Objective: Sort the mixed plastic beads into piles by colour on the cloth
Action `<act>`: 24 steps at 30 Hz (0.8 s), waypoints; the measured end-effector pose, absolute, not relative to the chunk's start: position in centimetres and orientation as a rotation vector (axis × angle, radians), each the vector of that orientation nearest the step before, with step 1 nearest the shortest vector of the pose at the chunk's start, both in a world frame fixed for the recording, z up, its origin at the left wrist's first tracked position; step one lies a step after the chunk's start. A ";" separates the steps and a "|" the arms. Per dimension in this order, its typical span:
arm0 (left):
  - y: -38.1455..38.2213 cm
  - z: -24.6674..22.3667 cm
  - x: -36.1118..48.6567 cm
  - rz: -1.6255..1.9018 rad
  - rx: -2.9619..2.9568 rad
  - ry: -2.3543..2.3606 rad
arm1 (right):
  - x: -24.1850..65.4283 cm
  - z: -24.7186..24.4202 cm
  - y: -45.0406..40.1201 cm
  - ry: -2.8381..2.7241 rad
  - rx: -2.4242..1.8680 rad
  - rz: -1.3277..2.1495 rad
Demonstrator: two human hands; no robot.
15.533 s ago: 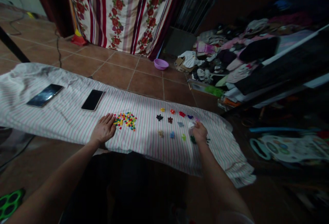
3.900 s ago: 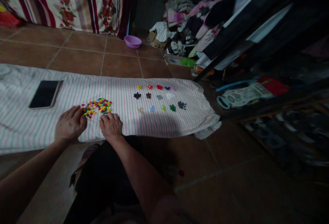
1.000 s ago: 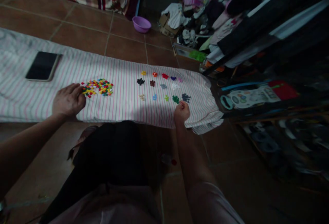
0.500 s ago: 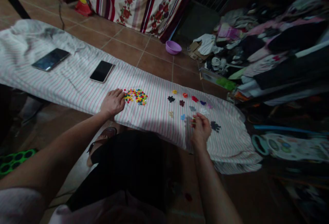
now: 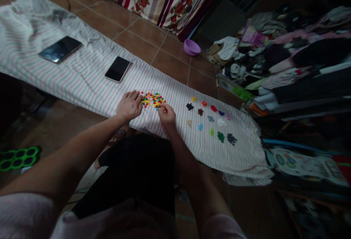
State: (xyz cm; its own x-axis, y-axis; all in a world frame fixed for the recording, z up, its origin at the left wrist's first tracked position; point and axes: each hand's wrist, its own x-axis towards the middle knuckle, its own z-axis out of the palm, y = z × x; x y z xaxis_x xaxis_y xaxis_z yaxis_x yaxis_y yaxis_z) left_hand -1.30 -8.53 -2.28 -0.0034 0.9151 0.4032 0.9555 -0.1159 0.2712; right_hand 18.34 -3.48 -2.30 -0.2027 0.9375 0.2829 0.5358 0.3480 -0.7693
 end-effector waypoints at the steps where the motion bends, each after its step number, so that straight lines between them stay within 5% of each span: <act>1: -8.5 -2.2 -1.3 -0.766 -2.167 -2.040 | 18.1 -2.6 -3.7 -1.890 -1.319 0.627; 8: -8.5 -2.2 -1.3 -0.801 -2.175 -2.079 | 17.5 -3.6 -4.8 -1.945 -1.422 0.393; 24: -8.4 -2.5 -1.5 -0.823 -2.190 -2.092 | 11.5 -2.6 -4.2 -2.167 -1.201 0.449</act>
